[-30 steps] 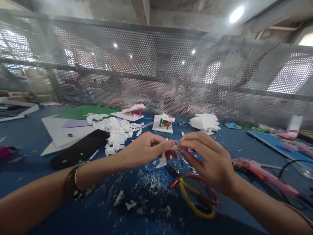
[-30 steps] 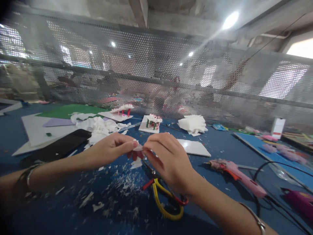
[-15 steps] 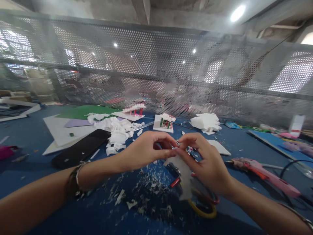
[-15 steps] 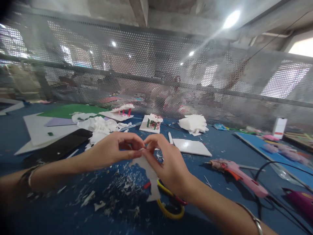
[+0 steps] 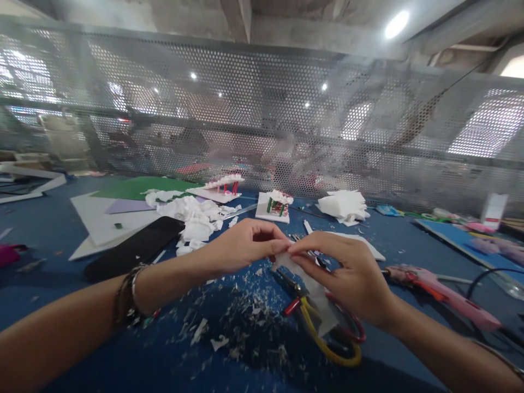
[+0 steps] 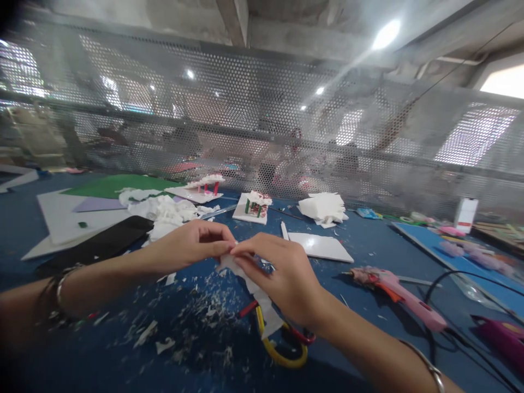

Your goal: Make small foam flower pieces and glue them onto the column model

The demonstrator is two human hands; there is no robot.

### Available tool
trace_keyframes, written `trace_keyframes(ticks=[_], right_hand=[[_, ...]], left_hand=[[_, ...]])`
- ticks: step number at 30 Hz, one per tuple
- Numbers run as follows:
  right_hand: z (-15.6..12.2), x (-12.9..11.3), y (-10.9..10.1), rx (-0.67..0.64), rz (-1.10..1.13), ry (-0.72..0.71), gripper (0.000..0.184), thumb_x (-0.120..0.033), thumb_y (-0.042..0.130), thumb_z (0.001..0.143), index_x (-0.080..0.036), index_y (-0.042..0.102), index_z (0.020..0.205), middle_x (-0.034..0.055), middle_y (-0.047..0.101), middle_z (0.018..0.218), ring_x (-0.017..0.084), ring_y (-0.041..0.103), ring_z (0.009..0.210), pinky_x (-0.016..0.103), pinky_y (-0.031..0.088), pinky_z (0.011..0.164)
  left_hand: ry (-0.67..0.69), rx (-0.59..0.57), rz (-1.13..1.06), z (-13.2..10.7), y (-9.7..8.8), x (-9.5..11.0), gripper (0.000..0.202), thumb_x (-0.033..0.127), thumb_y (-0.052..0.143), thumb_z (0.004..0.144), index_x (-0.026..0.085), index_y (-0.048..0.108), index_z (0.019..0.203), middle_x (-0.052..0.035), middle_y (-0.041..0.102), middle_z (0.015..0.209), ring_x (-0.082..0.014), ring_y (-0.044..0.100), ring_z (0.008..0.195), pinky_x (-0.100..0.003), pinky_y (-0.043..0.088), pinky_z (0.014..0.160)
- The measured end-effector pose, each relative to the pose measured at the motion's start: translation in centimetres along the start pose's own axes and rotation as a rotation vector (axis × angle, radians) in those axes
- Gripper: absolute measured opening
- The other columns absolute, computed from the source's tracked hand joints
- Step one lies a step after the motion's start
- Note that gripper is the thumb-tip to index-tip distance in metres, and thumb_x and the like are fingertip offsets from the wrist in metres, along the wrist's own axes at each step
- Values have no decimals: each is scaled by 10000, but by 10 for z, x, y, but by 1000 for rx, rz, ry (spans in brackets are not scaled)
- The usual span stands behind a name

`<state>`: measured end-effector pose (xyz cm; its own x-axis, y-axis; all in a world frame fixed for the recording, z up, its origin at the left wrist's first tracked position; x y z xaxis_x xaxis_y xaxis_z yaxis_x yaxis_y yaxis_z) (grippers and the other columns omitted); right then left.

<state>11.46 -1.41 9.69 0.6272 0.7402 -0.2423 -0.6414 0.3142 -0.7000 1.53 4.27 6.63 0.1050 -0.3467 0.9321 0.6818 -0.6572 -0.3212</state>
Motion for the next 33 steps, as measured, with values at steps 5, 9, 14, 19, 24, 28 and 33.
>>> trace_keyframes(ticks=[5,9,14,19,24,28,33], right_hand=[[-3,-4,-3,34,-85,-85,102,-119,538,733,-161,596,806,2,628,744,57,567,673,155,455,631],[-5,-9,-3,44,-192,-173,110,-130,508,762,-167,584,834,10,631,774,73,569,718,177,465,657],[-11,-14,3,6,-369,-345,129,-133,449,805,-157,552,879,36,625,786,112,555,772,246,456,723],[-11,-15,4,-16,-436,-388,109,-133,436,815,-156,542,830,40,612,764,116,533,731,257,438,693],[-7,-16,1,-26,-337,-334,98,-151,436,819,-151,524,776,35,584,695,108,499,661,232,423,627],[-5,-6,2,-49,-267,-220,75,-197,468,806,-160,505,754,28,555,719,96,490,682,206,417,619],[-2,2,1,-47,-206,-115,72,-198,467,801,-175,499,741,10,559,705,80,509,649,189,420,589]], left_hand=[[-38,2,-62,-1,-1,-2,127,234,507,739,146,563,665,54,518,581,-46,467,561,-167,354,577],[-21,-10,-57,0,-1,0,130,228,511,741,145,564,655,60,524,576,-42,464,559,-162,345,573],[-6,-9,-57,2,-1,-3,129,230,517,743,148,571,660,58,526,574,-42,462,556,-166,352,575],[-9,-6,-56,2,2,-6,119,212,517,739,146,566,654,51,530,574,-43,463,545,-164,364,555],[29,-9,-17,1,5,-3,105,192,510,737,142,556,657,50,517,577,-37,452,544,-151,363,540],[90,28,48,1,5,-1,93,194,513,731,139,551,666,48,503,578,-39,442,542,-148,357,524],[218,91,224,-2,4,9,139,215,487,745,139,568,661,14,545,633,-63,477,584,-176,388,559]])
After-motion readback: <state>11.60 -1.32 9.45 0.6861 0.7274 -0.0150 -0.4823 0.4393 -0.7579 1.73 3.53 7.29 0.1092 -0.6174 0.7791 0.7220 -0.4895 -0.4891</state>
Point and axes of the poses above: each hand's wrist, its own z-axis towards the middle knuckle, its own y-axis out of the palm, x = y × z, the point moved 6 cm from there along z, towards the middle knuckle
